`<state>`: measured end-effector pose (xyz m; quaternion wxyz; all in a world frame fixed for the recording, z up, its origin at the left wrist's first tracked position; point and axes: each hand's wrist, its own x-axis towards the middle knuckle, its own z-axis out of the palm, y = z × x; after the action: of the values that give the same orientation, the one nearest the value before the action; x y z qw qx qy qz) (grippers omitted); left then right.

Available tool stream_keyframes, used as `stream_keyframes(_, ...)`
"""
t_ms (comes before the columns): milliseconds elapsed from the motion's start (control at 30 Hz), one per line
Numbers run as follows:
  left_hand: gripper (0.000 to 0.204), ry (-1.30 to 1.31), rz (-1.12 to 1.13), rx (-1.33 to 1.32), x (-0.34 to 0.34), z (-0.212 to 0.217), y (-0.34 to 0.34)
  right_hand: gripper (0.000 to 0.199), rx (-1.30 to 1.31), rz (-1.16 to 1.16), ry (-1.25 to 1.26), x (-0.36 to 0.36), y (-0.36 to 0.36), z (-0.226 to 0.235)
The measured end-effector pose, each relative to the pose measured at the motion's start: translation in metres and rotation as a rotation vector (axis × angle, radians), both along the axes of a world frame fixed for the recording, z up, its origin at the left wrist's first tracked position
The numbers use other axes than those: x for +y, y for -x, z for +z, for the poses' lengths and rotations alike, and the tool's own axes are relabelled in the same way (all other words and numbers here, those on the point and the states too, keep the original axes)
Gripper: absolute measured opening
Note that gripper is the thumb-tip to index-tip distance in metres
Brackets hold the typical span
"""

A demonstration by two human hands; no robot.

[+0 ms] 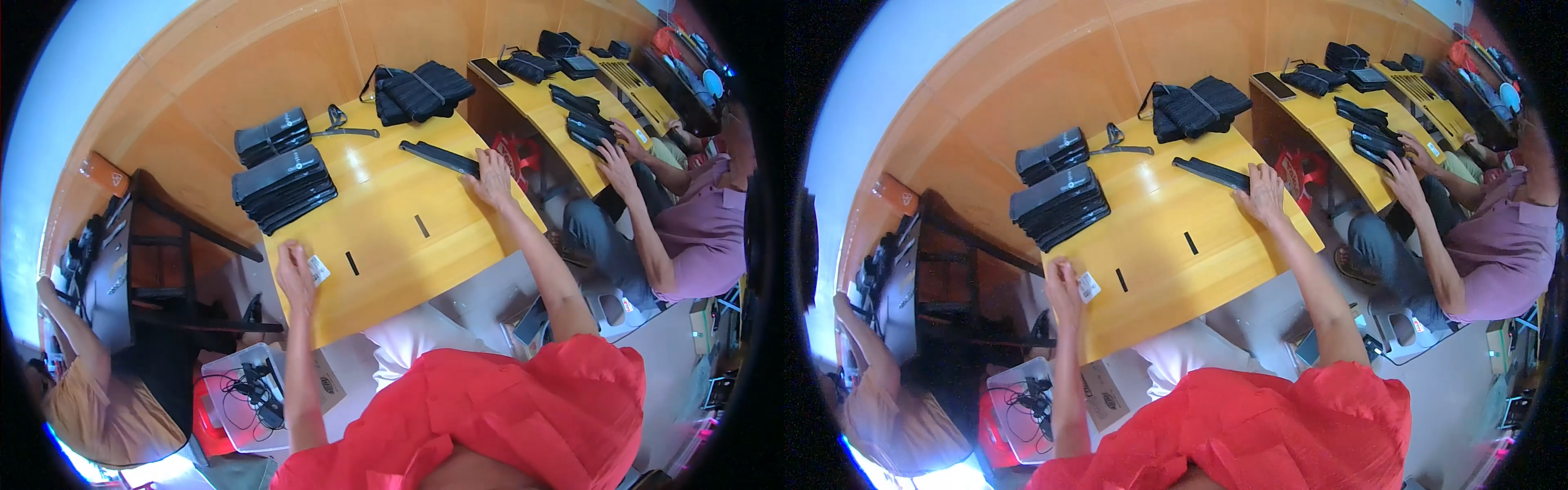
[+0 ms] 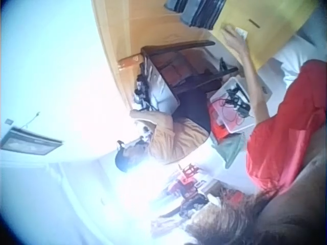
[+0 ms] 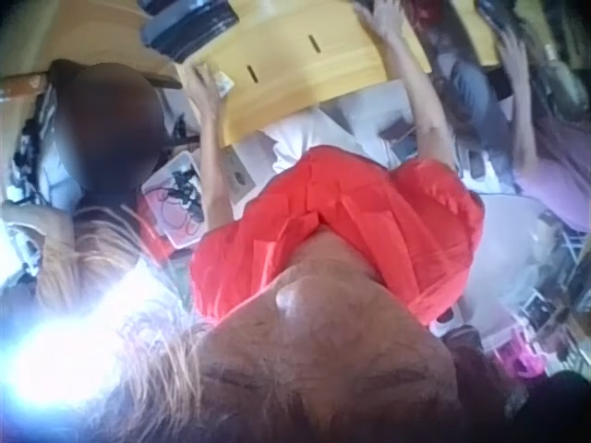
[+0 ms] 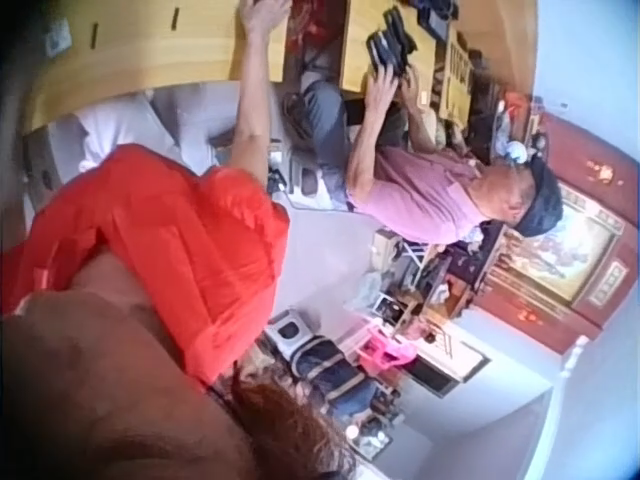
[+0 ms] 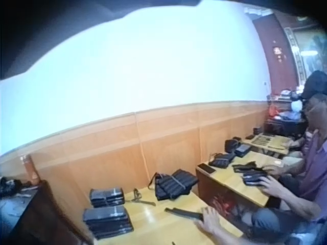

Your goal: Manually assembling black straps with plastic fittings at an assembly table.

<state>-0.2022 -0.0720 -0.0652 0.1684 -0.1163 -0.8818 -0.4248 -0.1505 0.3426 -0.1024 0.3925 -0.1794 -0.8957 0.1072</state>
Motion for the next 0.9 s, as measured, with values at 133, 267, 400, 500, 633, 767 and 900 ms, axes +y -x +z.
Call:
stream_keyframes(133,0.013,-0.469,-0.090,-0.224,0.021,0.000,-0.069,0.037,-0.343,0.073,0.058,0.001,0.004,-0.008)
stream_keyframes(267,0.017,-0.634,-0.109,-0.400,0.037,0.002,-0.114,0.036,-0.212,0.275,0.298,-0.042,-0.029,0.020)
stream_keyframes(400,0.033,-0.701,-0.338,-0.644,0.068,0.021,-0.130,0.035,-0.056,0.527,0.359,-0.116,-0.089,0.067)
stream_keyframes(500,0.034,-0.745,-0.350,-0.573,0.098,0.045,-0.133,0.039,-0.103,0.595,0.447,-0.157,-0.122,0.093)
stream_keyframes(633,0.031,-0.919,-0.445,-0.586,0.100,0.049,-0.132,0.045,-0.099,0.720,0.439,-0.181,-0.134,0.105)
stream_keyframes(767,0.024,-0.999,-0.400,-0.656,0.084,0.058,-0.134,0.046,-0.319,0.943,1.077,-0.168,-0.134,0.119)
stream_keyframes(900,0.026,-0.994,-0.425,-0.640,0.077,0.058,-0.138,0.039,-0.502,0.853,1.228,-0.174,-0.145,0.127)
